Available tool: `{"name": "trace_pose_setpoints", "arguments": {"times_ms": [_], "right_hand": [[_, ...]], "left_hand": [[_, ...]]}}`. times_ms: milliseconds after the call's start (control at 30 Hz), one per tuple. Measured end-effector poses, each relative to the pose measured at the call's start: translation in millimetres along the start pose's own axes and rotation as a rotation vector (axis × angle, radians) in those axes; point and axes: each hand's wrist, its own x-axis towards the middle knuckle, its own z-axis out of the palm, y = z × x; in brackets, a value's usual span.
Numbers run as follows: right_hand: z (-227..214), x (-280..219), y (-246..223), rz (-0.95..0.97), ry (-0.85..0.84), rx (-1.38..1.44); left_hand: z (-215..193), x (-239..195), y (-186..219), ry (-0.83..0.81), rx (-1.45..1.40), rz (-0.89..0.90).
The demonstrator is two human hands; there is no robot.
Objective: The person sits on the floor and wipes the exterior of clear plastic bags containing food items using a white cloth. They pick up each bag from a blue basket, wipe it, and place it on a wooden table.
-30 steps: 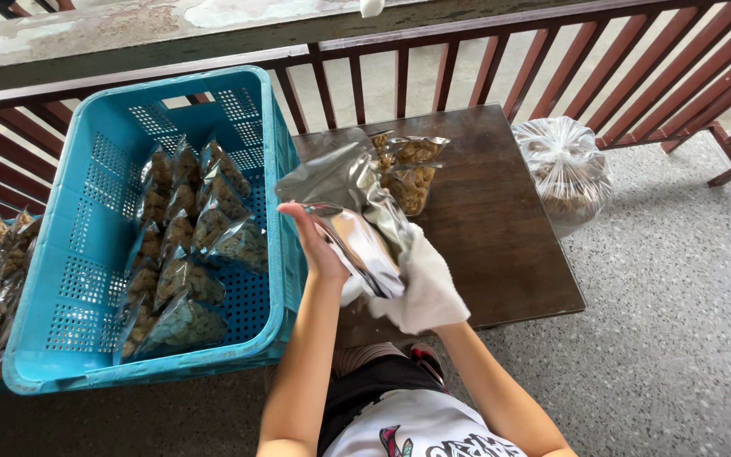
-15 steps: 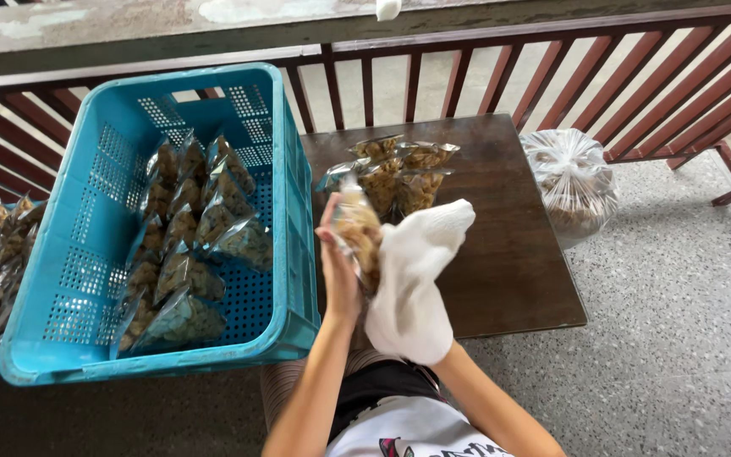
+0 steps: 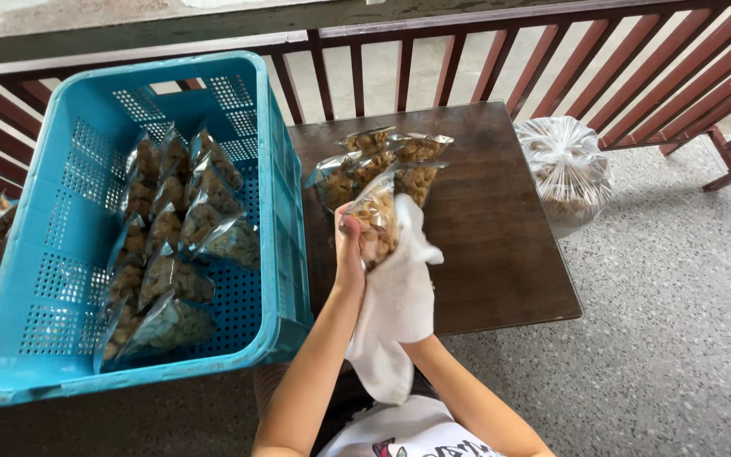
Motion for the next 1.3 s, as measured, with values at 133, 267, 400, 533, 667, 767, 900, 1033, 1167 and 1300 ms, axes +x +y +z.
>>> {"name": "trace_pose_setpoints", "arguments": {"times_ms": [133,267,400,533,667,767,900,1033,1167,1300], "right_hand": [[-20.0,17.6,21.9,-0.224,-0.101,-0.101],[-14.2,47.4,70.0,-0.195,-0.161,-0.031],[8.5,81.1,101.6,-0.176,-0.151,0.005],[49.4,106.3,107.9,-0.152,-0.138,0.036],[82.2,128.4,104.7,-0.115,-0.125,0.047],[88.3,137.0,101.9,-0.089,-0.112,0.049],[64.2,124.1,112.8,-0.116,-0.113,0.021],[43.9,91.9,126.4,-0.151,-0.258,0.036],[35.5,69.0,129.1,-0.112,-0.262,0.121],[35.5,48.4,121.5,-0.016,-0.069,0.4]], "left_hand": [[-14.7,30.1,-24.2,-0.187,0.066,0.069],[-39.0,41.6,-66.5,-0.262,0.726,0.18],[-70.5,50.4,-100.0,-0.227,0.696,-0.004],[-94.5,75.3,-115.4,-0.086,0.27,0.051],[-102.1,88.9,-113.2,-0.008,0.765,0.317],[-103.3,98.0,-106.2,0.141,0.867,0.245],[-103.5,115.1,-105.6,0.144,0.901,0.333],[-105.5,122.5,-109.0,0.11,0.818,0.359],[-91.4,110.2,-108.4,0.199,0.934,0.415],[-78.2,85.1,-90.3,0.231,1.072,0.296]]}}
